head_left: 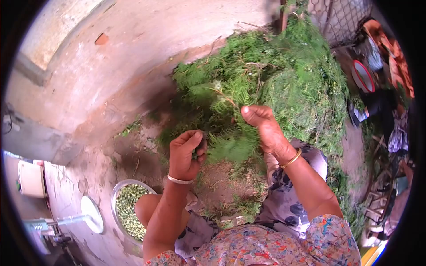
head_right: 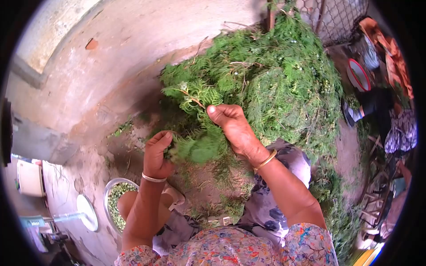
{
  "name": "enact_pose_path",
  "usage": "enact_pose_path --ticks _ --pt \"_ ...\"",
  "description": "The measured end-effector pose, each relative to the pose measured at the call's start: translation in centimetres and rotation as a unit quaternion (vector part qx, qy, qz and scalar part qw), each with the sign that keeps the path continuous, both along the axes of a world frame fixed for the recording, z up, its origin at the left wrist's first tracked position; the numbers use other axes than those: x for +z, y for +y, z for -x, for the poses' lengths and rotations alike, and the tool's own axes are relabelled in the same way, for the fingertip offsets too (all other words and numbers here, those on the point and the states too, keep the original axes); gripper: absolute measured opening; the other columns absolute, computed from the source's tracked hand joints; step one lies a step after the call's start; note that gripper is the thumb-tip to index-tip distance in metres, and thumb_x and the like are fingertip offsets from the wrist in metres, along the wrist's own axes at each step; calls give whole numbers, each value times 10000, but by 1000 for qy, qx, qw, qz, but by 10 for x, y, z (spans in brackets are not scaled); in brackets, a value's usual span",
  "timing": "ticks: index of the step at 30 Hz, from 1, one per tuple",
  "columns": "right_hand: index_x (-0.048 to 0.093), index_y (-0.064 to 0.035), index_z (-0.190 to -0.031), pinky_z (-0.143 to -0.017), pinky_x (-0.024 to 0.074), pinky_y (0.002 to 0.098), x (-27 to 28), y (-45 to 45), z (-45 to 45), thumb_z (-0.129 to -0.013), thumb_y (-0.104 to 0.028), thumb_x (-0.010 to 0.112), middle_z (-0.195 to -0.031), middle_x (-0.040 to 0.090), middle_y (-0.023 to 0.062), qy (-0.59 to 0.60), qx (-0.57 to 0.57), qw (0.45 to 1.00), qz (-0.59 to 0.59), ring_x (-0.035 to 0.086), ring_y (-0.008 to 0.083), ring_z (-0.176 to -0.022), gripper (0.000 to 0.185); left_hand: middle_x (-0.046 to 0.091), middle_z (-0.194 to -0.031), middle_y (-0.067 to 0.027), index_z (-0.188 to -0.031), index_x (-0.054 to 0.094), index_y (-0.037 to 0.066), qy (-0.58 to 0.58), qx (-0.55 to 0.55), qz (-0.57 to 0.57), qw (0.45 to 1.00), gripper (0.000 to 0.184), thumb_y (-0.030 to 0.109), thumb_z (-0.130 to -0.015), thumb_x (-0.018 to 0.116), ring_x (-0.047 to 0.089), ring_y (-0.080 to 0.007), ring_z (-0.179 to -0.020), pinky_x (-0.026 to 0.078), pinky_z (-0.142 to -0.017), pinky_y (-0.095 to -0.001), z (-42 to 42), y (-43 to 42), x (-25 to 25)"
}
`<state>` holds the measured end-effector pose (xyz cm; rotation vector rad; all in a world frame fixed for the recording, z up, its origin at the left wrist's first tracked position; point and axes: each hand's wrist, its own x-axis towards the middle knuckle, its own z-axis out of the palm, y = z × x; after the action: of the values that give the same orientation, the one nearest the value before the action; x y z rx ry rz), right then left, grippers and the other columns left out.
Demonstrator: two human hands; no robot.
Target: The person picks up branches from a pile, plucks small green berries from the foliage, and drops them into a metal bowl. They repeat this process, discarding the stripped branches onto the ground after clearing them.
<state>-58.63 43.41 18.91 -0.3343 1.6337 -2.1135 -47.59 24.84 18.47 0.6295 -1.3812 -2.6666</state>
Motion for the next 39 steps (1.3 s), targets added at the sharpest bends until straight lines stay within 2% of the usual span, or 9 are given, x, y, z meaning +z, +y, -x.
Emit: enact_pose_path --ticks 3,9,11,16,18,21,27,37,39 --pt "686 -23 -876 -534 412 194 5 2 -3 -907 -301 579 -636 569 -44 19 49 997 -53 508 30 -602 300 572 -719 -62 -944 603 -5 49 -47 -21 997 135 104 -865 598 483 -92 -578 372 -456 -224 -3 -4 6" --pt "521 -38 -617 -490 264 251 3 -9 -12 -902 -267 606 -580 361 -91 125 142 979 -71 304 33 -578 375 566 -751 -59 -968 588 14 43 -72 -49 995 173 168 -895 560 456 -94 -591 365 -475 -234 -5 7 5" --pt "533 -32 -626 -488 261 250 4 -11 -16 -895 -263 616 -569 355 -92 134 163 976 -54 296 32 -567 365 565 -761 -51 -970 566 39 41 -64 -247 966 217 240 -925 497 465 -95 -617 357 -483 -236 -3 4 -6" --pt "537 -36 -621 -464 243 245 7 -10 -13 -895 -254 617 -556 353 -89 127 214 968 -34 287 29 -548 359 555 -757 -39 -984 552 66 -49 -10 -199 979 202 249 -914 500 479 -121 -632 362 -495 -252 -6 0 1" --pt "536 -35 -609 -453 228 253 4 -9 -11 -898 -247 613 -549 347 -87 115 232 966 -19 276 30 -539 366 614 -852 -68 -1028 566 53 -34 35 -48 998 205 196 -882 551 560 -161 -700 441 -547 -297 -10 2 13" --pt "545 -37 -600 -444 211 261 4 -8 -9 -903 -243 607 -540 337 -89 131 235 963 -29 260 31 -527 372 636 -887 -46 -1007 605 17 53 15 5 998 176 58 -838 579 587 -166 -782 482 -637 -322 -14 -4 10" --pt "512 -33 -574 -436 198 264 13 -9 -17 -905 -243 603 -527 317 -91 112 244 961 -62 246 29 -515 403 651 -944 -89 -1044 597 5 108 -109 -145 978 213 47 -839 558 625 -204 -867 509 -786 -348 -14 -8 15" --pt "441 -39 -564 -445 211 262 10 -7 -18 -886 -243 626 -532 320 -76 110 266 953 -91 257 43 -524 424 637 -993 -97 -1063 573 15 81 -101 -199 972 246 7 -817 566 629 -199 -846 527 -716 -311 -15 1 10" --pt "438 -23 -570 -436 207 272 7 -6 -17 -891 -197 621 -515 301 -75 174 223 956 -77 248 40 -513 408 631 -920 -75 -1027 572 27 -12 -7 -78 997 210 11 -818 579 609 -164 -754 496 -609 -278 -14 0 5"
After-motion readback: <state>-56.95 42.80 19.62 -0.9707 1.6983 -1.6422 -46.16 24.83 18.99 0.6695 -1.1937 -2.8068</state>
